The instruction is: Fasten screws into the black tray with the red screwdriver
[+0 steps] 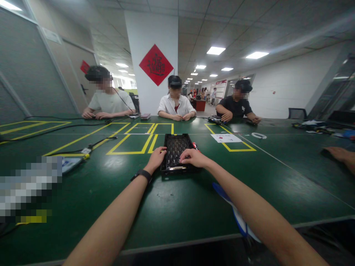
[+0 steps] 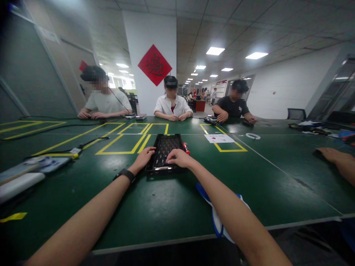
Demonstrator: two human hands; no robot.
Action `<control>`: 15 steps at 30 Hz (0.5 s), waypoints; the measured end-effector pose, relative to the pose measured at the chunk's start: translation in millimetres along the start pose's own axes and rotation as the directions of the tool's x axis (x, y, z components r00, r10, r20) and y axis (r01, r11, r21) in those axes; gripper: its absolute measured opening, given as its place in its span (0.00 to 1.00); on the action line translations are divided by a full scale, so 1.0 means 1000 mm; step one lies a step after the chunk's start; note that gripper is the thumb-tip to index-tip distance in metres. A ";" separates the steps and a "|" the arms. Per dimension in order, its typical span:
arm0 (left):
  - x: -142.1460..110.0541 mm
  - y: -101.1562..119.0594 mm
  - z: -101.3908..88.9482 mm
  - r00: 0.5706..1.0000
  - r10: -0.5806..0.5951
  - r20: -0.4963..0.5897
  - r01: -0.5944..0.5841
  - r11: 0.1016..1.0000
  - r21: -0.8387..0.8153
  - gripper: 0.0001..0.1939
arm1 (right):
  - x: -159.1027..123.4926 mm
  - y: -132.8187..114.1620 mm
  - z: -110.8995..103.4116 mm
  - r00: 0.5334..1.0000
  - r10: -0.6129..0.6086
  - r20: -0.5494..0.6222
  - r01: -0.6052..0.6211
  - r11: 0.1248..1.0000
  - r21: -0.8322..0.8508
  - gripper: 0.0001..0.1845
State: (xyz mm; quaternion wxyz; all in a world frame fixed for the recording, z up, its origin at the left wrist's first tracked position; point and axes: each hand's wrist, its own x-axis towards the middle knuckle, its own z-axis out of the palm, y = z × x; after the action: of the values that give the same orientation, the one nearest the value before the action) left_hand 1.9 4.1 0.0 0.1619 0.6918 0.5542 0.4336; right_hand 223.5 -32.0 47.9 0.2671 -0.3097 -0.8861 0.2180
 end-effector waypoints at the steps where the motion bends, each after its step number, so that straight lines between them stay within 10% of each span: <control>1: 0.000 0.000 0.000 1.000 0.002 0.001 -0.002 1.000 0.002 0.16 | 0.000 0.000 0.000 1.000 0.000 0.023 0.000 1.000 0.013 0.08; 15: 0.000 0.000 0.000 1.000 -0.005 0.015 0.005 1.000 -0.008 0.17 | 0.003 -0.002 0.002 0.997 0.007 0.071 -0.005 1.000 -0.024 0.09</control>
State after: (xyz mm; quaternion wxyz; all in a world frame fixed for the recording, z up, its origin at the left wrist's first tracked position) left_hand 1.8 4.3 -0.5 0.1700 0.6931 0.5530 0.4300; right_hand 219.8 -32.1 48.2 0.2308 -0.3075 -0.8967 0.2193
